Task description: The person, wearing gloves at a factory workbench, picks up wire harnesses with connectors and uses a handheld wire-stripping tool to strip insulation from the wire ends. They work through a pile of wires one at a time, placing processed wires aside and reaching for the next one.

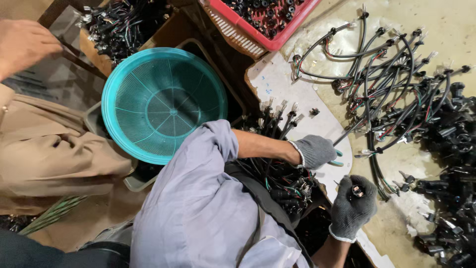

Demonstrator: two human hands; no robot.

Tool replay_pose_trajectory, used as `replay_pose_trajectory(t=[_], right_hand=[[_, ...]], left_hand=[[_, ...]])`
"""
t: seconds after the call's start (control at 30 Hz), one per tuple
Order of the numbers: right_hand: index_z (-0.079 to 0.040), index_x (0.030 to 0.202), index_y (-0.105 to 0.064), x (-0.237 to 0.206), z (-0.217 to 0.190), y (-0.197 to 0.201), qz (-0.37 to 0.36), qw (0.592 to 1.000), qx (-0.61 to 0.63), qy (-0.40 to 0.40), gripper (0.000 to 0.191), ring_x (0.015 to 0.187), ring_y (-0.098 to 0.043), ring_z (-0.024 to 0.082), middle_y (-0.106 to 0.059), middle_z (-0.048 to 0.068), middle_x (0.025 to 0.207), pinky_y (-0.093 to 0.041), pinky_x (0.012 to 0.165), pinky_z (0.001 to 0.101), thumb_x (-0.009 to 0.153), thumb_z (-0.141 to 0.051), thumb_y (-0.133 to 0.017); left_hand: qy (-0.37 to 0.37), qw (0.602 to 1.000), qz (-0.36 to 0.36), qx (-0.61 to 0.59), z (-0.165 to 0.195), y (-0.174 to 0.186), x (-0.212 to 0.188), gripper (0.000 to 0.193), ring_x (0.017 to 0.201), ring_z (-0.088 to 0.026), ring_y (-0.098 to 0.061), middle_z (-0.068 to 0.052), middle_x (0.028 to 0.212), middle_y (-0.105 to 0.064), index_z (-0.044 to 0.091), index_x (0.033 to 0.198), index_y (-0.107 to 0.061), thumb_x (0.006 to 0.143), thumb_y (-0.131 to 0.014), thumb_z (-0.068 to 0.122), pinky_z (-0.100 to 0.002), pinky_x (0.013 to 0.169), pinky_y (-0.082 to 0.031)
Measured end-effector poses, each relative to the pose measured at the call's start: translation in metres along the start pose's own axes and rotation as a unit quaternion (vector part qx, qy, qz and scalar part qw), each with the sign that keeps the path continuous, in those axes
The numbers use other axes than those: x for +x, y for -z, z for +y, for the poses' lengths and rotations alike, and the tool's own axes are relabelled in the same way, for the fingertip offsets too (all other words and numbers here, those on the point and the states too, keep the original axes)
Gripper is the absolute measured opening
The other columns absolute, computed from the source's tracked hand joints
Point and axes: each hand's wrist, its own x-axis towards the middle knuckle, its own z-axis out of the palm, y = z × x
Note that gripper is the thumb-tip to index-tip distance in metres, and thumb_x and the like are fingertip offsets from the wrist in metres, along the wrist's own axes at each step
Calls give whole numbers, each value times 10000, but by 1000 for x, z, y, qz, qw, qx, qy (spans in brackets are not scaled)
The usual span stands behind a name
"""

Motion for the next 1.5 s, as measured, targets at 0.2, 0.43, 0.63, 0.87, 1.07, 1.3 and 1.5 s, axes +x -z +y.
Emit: replay_pose_trajectory(t=[0.2, 0.43, 0.63, 0.87, 1.07, 1.3, 1.5], right_hand=[[-50, 1101, -659, 1, -17, 1, -50, 997, -48, -19, 275, 787, -642, 181, -675, 98, 924, -530, 765, 330, 916, -184, -811], [-13, 1295, -676, 14, -14, 0, -122, 983, 42, 131, 582, 740, -656, 177, -716, 122, 951, -528, 723, 331, 834, -339, -815], [-1, 1036, -695, 3, 14, -14, -129, 988, 70, 42, 334, 636, -625, 152, -686, 86, 715, -501, 644, 298, 1006, -332, -725], [-53, 1041, -722, 1, -20, -1, -206, 972, 51, 104, 267, 667, -613, 135, -663, 34, 783, -511, 680, 298, 888, -256, -801], [-87, 1062, -718, 23, -73, 1, -342, 906, 13, 248, 372, 844, -608, 208, -668, 56, 926, -455, 844, 413, 840, -375, -797], [-128, 1087, -714, 18, -71, 15, -415, 855, 22, 311, 498, 1051, -601, 292, -673, 82, 1093, -390, 1036, 548, 783, -514, -792], [-115, 1107, -716, 7, -49, 27, -365, 885, 79, 277, 446, 1119, -625, 327, -691, 104, 1149, -435, 1055, 521, 815, -441, -802]], left_hand=[[-14, 935, 21, -354, -2, 42, -22, 317, 739, -168, -740, -104, 867, -790, 78, 1052, -773, 758, -813, 190, -316, 744, -583], [-51, 877, 28, -476, 19, 25, -57, 250, 804, -120, -750, -117, 918, -823, 62, 1037, -789, 813, -824, 168, -309, 778, -599], [-215, 874, 234, -367, 25, 46, -59, 209, 860, -134, -696, -95, 903, -767, 95, 1006, -798, 834, -816, 211, -307, 775, -590], [-53, 674, 223, -702, 50, 49, -71, 375, 544, -173, -515, -115, 652, -615, 48, 808, -700, 1037, -677, 344, -370, 521, -396], [-403, 621, 462, -488, 98, 13, -79, 357, 677, -341, -597, -84, 721, -574, 131, 730, -523, 971, -617, 377, -435, 636, -475], [-246, 899, 276, -235, 50, 86, -71, 218, 737, -310, -690, -124, 894, -690, 76, 848, -694, 971, -759, 243, -402, 668, -552], [-52, 934, 353, 8, -18, 52, 18, 266, 682, -326, -694, -160, 907, -705, 87, 886, -784, 937, -838, 343, -431, 586, -544]])
